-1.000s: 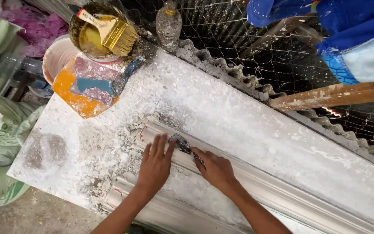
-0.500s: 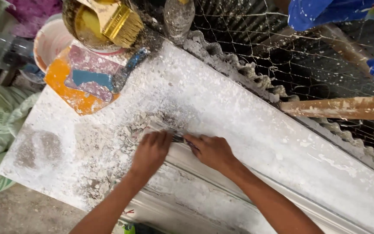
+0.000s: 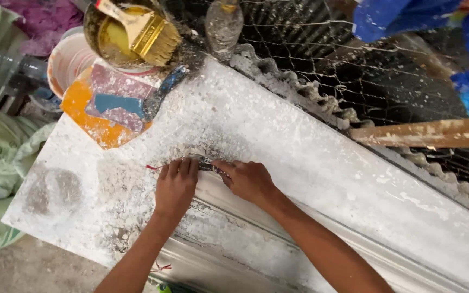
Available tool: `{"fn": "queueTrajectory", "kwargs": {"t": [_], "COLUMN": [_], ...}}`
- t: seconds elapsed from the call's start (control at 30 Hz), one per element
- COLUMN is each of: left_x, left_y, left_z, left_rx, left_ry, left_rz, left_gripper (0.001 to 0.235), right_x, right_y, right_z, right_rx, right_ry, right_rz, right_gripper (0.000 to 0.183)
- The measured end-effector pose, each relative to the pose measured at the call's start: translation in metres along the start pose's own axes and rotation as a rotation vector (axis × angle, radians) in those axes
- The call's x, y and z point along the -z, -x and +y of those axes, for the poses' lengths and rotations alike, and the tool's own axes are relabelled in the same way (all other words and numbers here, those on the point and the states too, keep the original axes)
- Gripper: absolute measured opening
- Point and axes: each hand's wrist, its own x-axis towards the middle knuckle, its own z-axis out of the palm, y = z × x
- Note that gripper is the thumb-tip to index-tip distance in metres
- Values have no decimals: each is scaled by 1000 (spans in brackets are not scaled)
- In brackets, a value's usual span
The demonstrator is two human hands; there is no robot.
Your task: Using a putty knife to scrape excess plaster and smooth the edges of decorative cornices.
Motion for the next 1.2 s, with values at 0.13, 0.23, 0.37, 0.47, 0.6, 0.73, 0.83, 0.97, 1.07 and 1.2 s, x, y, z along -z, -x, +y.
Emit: {"fn": "queueTrajectory", "kwargs": {"t": [0.13, 0.23, 0.37, 0.47, 0.6, 0.73, 0.83, 0.97, 1.07, 1.2], "left_x": [31, 80, 98, -17, 27, 2, -7, -14, -33, 20], "left_y": [-5, -20, -19, 13, -37, -49, -71, -97, -105, -122], "left_z": [35, 64, 105, 100, 12, -1, -1, -37, -9, 151], "left_rx": [33, 200, 650, 386, -350, -734, -1011, -1264, -1386, -1065], "left_ry": [191, 433, 1434, 1415, 552, 173, 117, 8, -23, 152], "left_rz": [-57, -241, -341, -305, -440, -266, -321, -460, -408, -1024], "left_gripper": [26, 38, 60, 32, 47, 33, 45, 65, 58, 51], "right_x": [30, 20, -47, -97, -198, -280, -319, -357, -354, -337], "right_y": [45, 74, 105, 132, 200, 297, 350, 385, 386, 392], "right_z": [-5, -1, -25, -32, 33, 112, 137, 149, 160, 149], "right_rx": [-49, -197, -74, 62, -308, -618, -833, -1096, -1056, -1084], "right_ry": [-19, -149, -548, -649, -274, -21, 217, 39, 34, -178], "right_rz": [-50, -41, 346, 535, 960, 1120, 1049, 928, 924, 749], "right_gripper": [44, 46, 57, 62, 46, 51, 55, 58, 57, 67]}}
